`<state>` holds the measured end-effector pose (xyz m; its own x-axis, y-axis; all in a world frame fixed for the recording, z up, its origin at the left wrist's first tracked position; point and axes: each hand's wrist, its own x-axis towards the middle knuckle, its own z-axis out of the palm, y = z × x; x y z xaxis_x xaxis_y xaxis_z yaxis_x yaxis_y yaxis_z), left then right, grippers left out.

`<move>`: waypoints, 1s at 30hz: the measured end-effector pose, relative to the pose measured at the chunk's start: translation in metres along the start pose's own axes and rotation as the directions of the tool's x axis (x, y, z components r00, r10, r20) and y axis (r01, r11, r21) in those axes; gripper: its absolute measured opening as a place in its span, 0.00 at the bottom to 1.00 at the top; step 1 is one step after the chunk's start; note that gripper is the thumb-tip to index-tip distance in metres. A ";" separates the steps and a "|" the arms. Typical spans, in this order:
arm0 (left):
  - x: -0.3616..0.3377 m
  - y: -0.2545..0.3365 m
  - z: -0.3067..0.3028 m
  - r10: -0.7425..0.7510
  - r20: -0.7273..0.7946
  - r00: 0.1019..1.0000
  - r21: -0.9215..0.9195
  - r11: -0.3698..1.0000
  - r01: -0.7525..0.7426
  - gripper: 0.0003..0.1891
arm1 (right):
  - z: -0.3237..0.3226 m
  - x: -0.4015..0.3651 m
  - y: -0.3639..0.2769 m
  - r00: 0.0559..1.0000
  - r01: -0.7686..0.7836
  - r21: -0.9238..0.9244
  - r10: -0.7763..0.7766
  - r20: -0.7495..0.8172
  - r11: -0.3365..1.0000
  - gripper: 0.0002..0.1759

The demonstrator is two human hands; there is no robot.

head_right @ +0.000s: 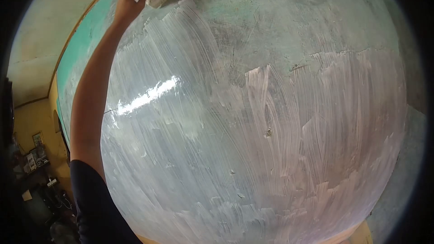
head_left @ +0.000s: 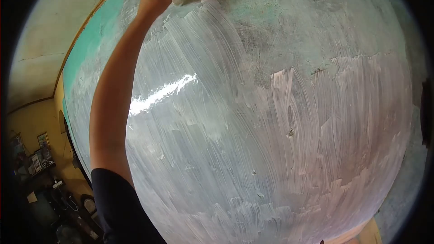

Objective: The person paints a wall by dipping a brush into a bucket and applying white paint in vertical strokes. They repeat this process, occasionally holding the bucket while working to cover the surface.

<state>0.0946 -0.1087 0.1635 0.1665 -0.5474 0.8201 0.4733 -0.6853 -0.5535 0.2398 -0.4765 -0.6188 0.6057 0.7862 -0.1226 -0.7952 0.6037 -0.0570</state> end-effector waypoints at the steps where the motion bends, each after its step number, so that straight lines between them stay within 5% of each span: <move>1: -0.015 0.004 0.007 0.035 -0.045 0.998 -0.065 0.997 -0.038 0.09 | 0.000 0.000 0.001 0.999 -0.026 0.054 0.027 -0.021 0.998 0.27; 5: -0.106 0.085 0.004 0.070 0.021 0.997 -0.339 0.939 -0.059 0.10 | -0.006 -0.001 0.011 0.995 -0.102 0.111 0.102 0.004 0.989 0.28; 6: -0.134 0.100 0.005 0.232 -0.012 0.973 -0.341 0.914 -0.222 0.13 | -0.005 -0.003 0.012 0.994 -0.104 0.115 0.105 -0.005 0.988 0.28; 8: -0.196 0.152 -0.013 0.366 0.158 0.917 -0.359 0.886 -0.292 0.18 | -0.002 -0.002 0.014 0.987 -0.161 0.145 0.160 0.014 0.976 0.28; 10: -0.241 0.192 -0.019 0.554 0.084 0.829 -0.494 0.745 -0.448 0.15 | -0.003 -0.001 0.018 0.984 -0.173 0.150 0.166 0.056 0.973 0.29; 12: -0.252 0.222 -0.031 0.549 0.047 0.834 -0.515 0.729 -0.451 0.12 | -0.004 -0.002 0.018 0.980 -0.180 0.153 0.164 0.109 0.972 0.30; 15: -0.236 0.236 -0.031 0.408 0.336 0.849 -0.698 0.713 -0.066 0.09 | -0.009 -0.003 0.020 0.983 -0.158 0.162 0.140 0.118 0.974 0.32; 16: -0.221 0.229 -0.023 0.374 0.353 0.858 -0.690 0.723 -0.031 0.10 | -0.014 -0.002 0.021 0.981 -0.162 0.173 0.140 0.136 0.971 0.33; 18: -0.172 0.215 -0.007 0.171 0.568 0.805 -0.612 0.742 0.274 0.12 | -0.017 -0.002 0.021 0.978 -0.167 0.181 0.140 0.154 0.969 0.34; 22: -0.067 0.153 0.024 0.171 0.094 0.981 -0.447 0.887 -0.112 0.07 | -0.016 0.002 0.016 0.976 -0.174 0.179 0.145 0.165 0.968 0.34; 27: 0.006 0.115 0.035 0.067 -0.134 0.989 -0.225 0.970 -0.097 0.06 | -0.019 0.012 0.001 0.970 -0.225 0.187 0.201 0.139 0.956 0.32; 30: -0.024 0.132 0.055 0.117 -0.104 0.988 -0.218 0.966 -0.137 0.09 | -0.025 0.015 -0.008 0.961 -0.232 0.165 0.199 0.194 0.959 0.32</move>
<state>0.2006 -0.1602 0.0789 0.1301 -0.6705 0.7304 0.2463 -0.6917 -0.6789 0.2549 -0.4728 -0.6452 0.4293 0.9010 0.0629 -0.8978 0.4182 0.1378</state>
